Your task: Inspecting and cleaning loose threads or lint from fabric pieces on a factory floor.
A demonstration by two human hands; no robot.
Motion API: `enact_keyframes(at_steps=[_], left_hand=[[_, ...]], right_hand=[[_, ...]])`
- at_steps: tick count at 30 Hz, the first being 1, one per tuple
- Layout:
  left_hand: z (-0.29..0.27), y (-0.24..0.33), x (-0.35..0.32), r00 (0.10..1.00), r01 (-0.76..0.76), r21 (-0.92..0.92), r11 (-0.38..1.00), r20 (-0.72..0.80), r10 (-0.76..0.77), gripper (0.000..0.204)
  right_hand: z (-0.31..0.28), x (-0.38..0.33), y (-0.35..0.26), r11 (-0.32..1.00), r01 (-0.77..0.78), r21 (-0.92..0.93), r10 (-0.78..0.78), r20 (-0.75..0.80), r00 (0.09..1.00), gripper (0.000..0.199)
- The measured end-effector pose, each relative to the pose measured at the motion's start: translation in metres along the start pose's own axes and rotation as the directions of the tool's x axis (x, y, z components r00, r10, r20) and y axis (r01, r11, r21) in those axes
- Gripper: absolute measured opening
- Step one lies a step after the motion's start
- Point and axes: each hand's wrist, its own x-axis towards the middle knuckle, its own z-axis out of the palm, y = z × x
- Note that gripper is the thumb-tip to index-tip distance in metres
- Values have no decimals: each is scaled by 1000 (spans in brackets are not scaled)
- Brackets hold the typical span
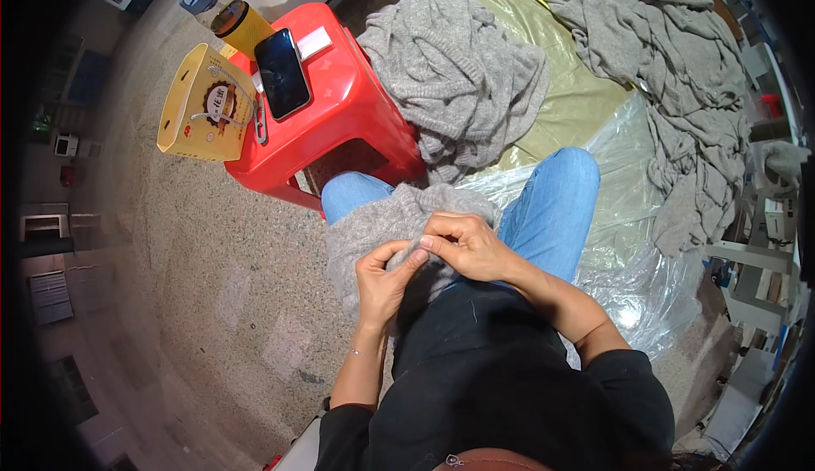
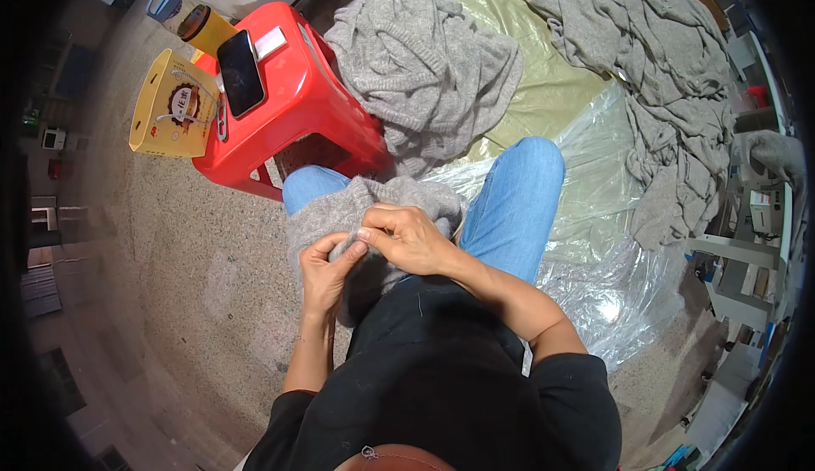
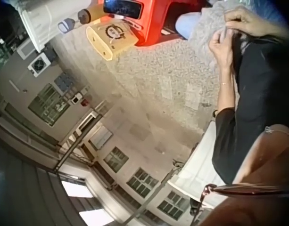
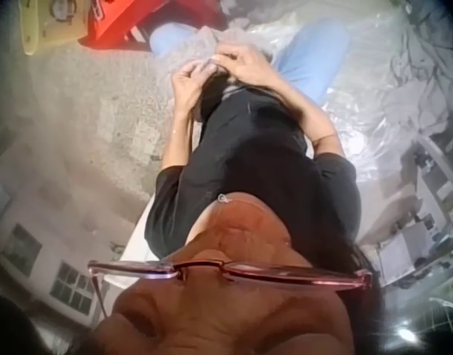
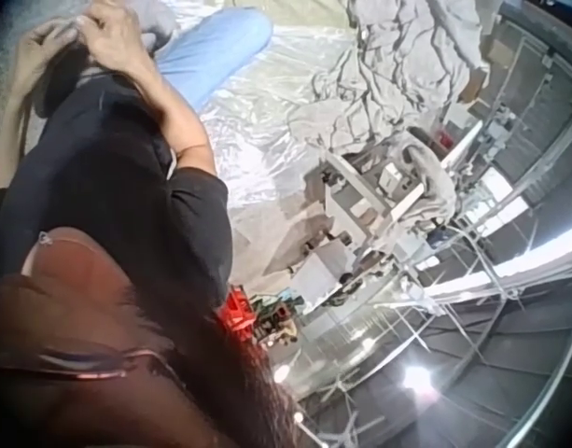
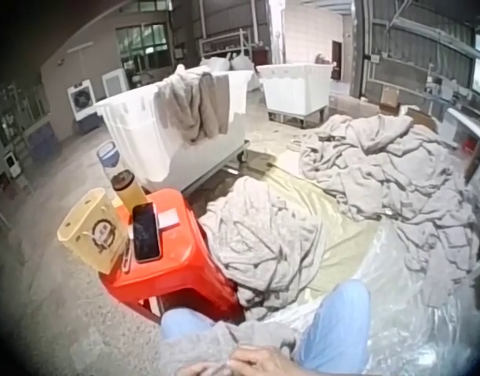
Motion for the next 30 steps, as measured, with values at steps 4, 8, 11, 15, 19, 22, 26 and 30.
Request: enact_keyframes(at_steps=[4, 8, 11, 15, 19, 22, 26, 30], left_hand=[[6, -2, 3, 963, -267, -7, 964, -41, 266, 14], [7, -8, 2, 967, -172, -125, 977, -210, 143, 12], [16, -14, 4, 941, -215, -223, 951, -309, 140, 14], [-3, -13, 7, 933, -143, -170, 975, -351, 75, 13], [-55, -2, 5, 988, 71, -354, 932, -106, -116, 12], [-57, 1, -1, 985, 171, -428, 887, 47, -167, 12], [-49, 13, -7, 978, 198, -582, 788, 69, -195, 9], [-42, 13, -4, 982, 175, -641, 747, 61, -178, 9]], right_hand=[[-2, 0, -5, 975, 151, -165, -151, 8, 988, 13], [5, -3, -12, 926, 211, -314, -209, 41, 977, 12], [12, -8, -10, 861, 293, -415, -295, 62, 953, 10], [-5, -14, 2, 923, 254, -288, -247, 60, 967, 13], [-49, -35, 49, 865, -2, -503, 7, 9, 1000, 16], [-61, -43, 71, 876, 23, -482, -71, -82, 994, 18], [-54, -44, 60, 932, -281, -230, 233, -215, 948, 21], [-53, -48, 56, 987, -153, -49, 131, -300, 945, 21]])
